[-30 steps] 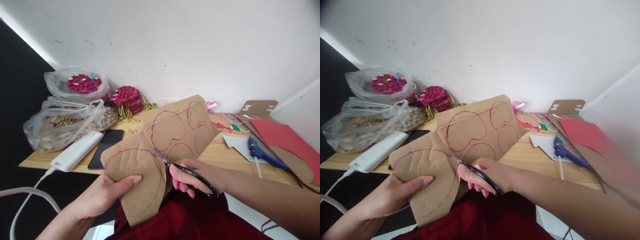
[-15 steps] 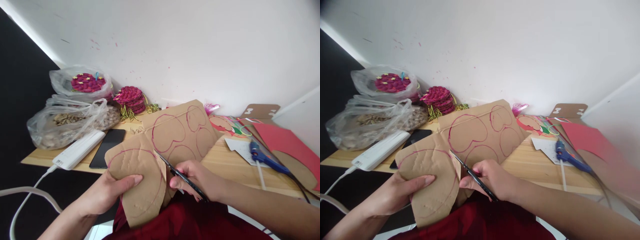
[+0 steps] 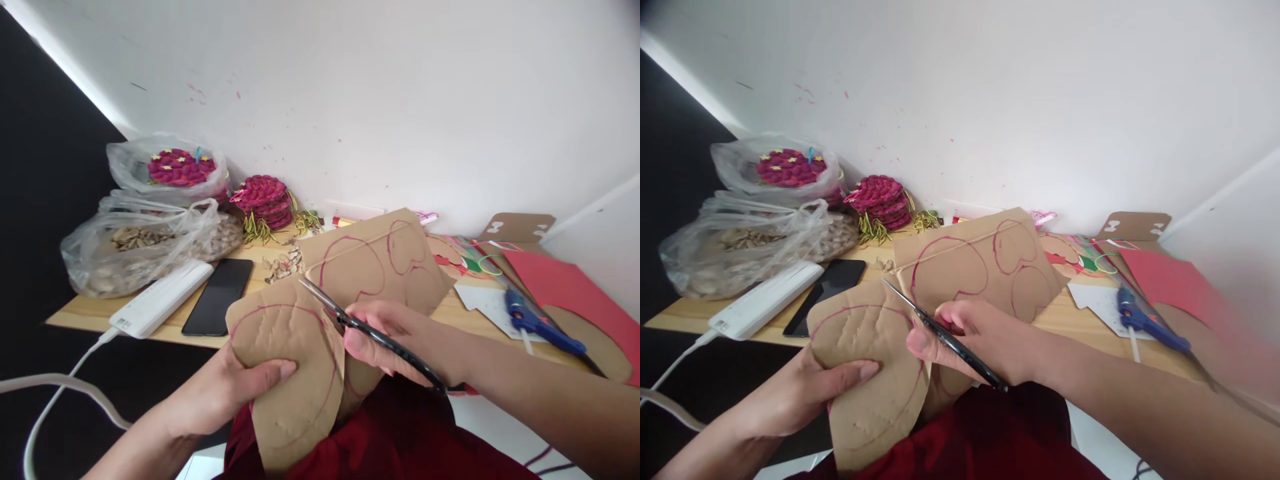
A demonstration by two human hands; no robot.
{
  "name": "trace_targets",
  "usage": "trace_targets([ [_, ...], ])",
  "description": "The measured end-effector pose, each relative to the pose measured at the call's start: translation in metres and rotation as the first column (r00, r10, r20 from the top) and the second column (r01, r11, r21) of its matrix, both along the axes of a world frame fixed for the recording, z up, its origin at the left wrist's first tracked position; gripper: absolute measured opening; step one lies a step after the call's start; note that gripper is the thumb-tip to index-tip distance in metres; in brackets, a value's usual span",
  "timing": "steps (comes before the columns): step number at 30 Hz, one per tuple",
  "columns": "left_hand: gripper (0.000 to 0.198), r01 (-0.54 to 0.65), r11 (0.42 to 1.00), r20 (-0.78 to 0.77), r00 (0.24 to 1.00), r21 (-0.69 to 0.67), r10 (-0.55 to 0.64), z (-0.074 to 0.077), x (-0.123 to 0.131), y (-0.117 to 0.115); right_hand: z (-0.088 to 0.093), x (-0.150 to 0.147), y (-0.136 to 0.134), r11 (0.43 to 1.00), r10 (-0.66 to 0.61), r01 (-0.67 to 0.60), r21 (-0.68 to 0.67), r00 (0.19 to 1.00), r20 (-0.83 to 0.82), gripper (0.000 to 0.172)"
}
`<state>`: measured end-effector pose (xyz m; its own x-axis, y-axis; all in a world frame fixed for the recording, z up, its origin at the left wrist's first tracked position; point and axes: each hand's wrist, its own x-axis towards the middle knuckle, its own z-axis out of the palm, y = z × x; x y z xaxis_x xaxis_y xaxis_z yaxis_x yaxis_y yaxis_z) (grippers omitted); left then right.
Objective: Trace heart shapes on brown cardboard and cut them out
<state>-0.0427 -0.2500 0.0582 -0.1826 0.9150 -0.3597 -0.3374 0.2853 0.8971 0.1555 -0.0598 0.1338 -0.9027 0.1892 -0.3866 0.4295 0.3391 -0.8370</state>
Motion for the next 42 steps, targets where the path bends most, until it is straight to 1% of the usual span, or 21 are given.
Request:
trace_targets([
  [2, 0.052, -0.001, 1.0, 0.036, 0.999, 0.009, 0.0, -0.001, -0.003, -0.001, -0.004, 0.007, 0.0, 1.0, 0.005, -0.005, 0.004, 0.999, 0.053, 0.057],
  [4, 0.052, -0.005, 1.0, 0.049, 0.999, 0.004, 0.005, -0.003, -0.006, -0.002, -0.012, 0.016, 0.001, 1.0, 0.001, 0.0, -0.013, 0.99, 0.141, 0.057],
  [7, 0.051, -0.011, 1.0, 0.043, 0.999, -0.002, 0.011, -0.007, -0.007, -0.003, -0.02, 0.026, 0.004, 0.997, -0.011, 0.028, -0.078, 0.979, 0.205, 0.06],
  [11, 0.059, -0.013, 1.0, 0.031, 0.999, 0.004, 0.012, -0.007, -0.006, -0.004, -0.017, 0.029, 0.006, 0.983, 0.009, 0.032, -0.178, 0.974, 0.226, 0.065],
  [15, 0.066, -0.002, 1.0, 0.004, 1.0, 0.008, 0.002, -0.004, -0.005, -0.005, -0.013, 0.031, 0.006, 0.988, 0.014, 0.03, -0.152, 0.959, 0.281, 0.069],
  [17, 0.06, 0.022, 1.0, 0.01, 1.0, 0.013, -0.022, -0.002, -0.003, -0.006, -0.015, 0.029, 0.006, 0.988, 0.032, 0.011, -0.155, 0.963, 0.268, 0.07],
  [19, 0.049, 0.048, 0.999, 0.014, 0.999, 0.004, -0.048, 0.0, -0.002, -0.007, -0.017, 0.023, 0.005, 0.982, 0.064, -0.026, -0.186, 0.978, 0.2, 0.072],
  [21, 0.042, 0.062, 0.998, 0.008, 0.998, -0.008, -0.062, -0.001, -0.002, -0.007, -0.016, 0.014, 0.004, 0.977, 0.078, -0.051, -0.208, 0.989, 0.125, 0.076],
  [23, 0.042, 0.066, 0.998, -0.006, 0.998, 0.0, -0.066, -0.005, -0.004, -0.006, -0.014, 0.005, 0.003, 0.982, 0.062, -0.044, -0.186, 0.994, 0.093, 0.075],
  [26, 0.042, 0.092, 0.995, -0.014, 0.996, 0.048, -0.092, -0.014, -0.008, -0.005, -0.014, -0.002, 0.001, 0.994, 0.028, -0.017, -0.104, 0.994, 0.101, 0.065],
  [29, 0.043, 0.101, 0.993, 0.036, 0.994, 0.068, -0.103, -0.015, -0.009, -0.002, -0.026, 0.001, 0.0, 0.995, -0.016, 0.027, -0.092, 0.993, 0.117, 0.06],
  [31, 0.045, 0.08, 0.995, 0.094, 0.992, 0.055, -0.085, -0.012, -0.009, 0.0, -0.038, 0.005, -0.002, 0.992, -0.064, 0.074, -0.106, 0.993, 0.099, 0.061],
  [33, 0.043, 0.06, 0.997, 0.139, 0.988, 0.042, -0.065, -0.008, -0.008, 0.002, -0.048, 0.007, -0.002, 0.989, -0.088, 0.095, -0.118, 0.994, 0.062, 0.062],
  [35, 0.037, 0.053, 0.998, 0.165, 0.985, 0.029, -0.057, -0.006, -0.009, 0.003, -0.052, 0.007, -0.002, 0.988, -0.085, 0.091, -0.128, 0.995, 0.048, 0.064],
  [37, 0.032, 0.055, 0.998, 0.166, 0.984, 0.012, -0.056, -0.008, -0.01, 0.002, -0.046, 0.005, -0.002, 0.989, -0.069, 0.075, -0.125, 0.996, 0.049, 0.065],
  [39, 0.028, 0.076, 0.997, 0.145, 0.987, 0.011, -0.077, -0.011, -0.011, 0.002, -0.033, 0.002, -0.002, 0.992, -0.019, 0.023, -0.124, 0.999, 0.038, 0.065],
  [41, 0.028, 0.117, 0.991, 0.115, 0.986, 0.06, -0.123, -0.012, -0.011, 0.003, -0.017, -0.003, -0.002, 0.994, 0.022, -0.017, -0.109, 0.998, 0.053, 0.063],
  [42, 0.028, 0.14, 0.985, 0.096, 0.984, 0.096, -0.149, -0.013, -0.011, 0.004, -0.01, -0.006, -0.002, 0.996, 0.024, -0.017, -0.091, 0.996, 0.081, 0.063],
])
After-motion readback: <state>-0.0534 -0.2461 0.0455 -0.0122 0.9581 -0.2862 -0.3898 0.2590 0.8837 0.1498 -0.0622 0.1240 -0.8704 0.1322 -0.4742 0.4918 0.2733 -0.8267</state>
